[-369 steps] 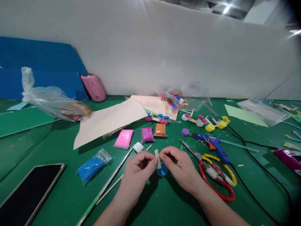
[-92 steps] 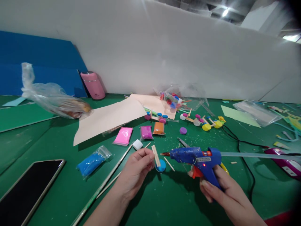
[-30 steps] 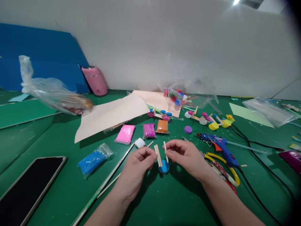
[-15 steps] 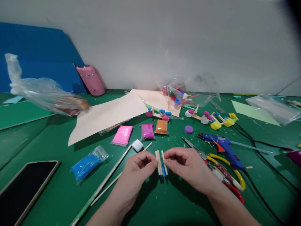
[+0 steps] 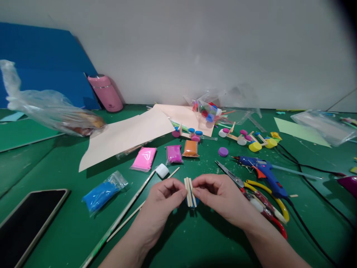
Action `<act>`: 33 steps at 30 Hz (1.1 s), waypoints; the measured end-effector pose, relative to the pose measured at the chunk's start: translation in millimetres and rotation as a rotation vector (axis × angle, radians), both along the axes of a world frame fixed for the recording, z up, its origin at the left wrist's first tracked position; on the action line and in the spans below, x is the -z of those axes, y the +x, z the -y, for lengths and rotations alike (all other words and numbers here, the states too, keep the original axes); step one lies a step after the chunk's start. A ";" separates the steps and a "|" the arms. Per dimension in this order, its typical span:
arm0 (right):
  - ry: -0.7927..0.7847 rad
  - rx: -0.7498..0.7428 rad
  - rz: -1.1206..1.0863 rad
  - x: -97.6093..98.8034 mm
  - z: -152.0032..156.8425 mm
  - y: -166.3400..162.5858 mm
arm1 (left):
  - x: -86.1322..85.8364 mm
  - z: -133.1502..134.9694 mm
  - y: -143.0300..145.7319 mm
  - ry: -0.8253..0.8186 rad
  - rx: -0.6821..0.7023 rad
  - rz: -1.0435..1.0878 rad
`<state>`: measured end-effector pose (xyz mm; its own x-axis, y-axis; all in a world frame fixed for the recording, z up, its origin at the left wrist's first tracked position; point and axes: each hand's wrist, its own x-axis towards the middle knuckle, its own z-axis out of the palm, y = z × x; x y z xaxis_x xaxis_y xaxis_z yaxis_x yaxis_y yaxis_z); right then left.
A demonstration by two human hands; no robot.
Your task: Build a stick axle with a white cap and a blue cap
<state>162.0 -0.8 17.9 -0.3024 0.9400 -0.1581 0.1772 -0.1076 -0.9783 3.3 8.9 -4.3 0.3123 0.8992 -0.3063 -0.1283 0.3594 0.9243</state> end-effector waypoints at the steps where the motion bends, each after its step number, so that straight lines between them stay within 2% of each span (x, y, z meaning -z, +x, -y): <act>1: 0.000 -0.001 -0.006 -0.3 0.2 0.0 | 0.0 0.2 -0.2 -0.003 0.000 0.006; 33: 0.038 0.011 0.021 2.3 0.3 -0.1 | -0.3 1.5 -0.7 -0.025 0.013 0.032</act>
<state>161.9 -1.1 15.7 -0.2885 0.9489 -0.1283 0.1971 -0.0722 -0.9777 2.5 7.4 -4.0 0.3344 0.8870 -0.3183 -0.1531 0.3844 0.9104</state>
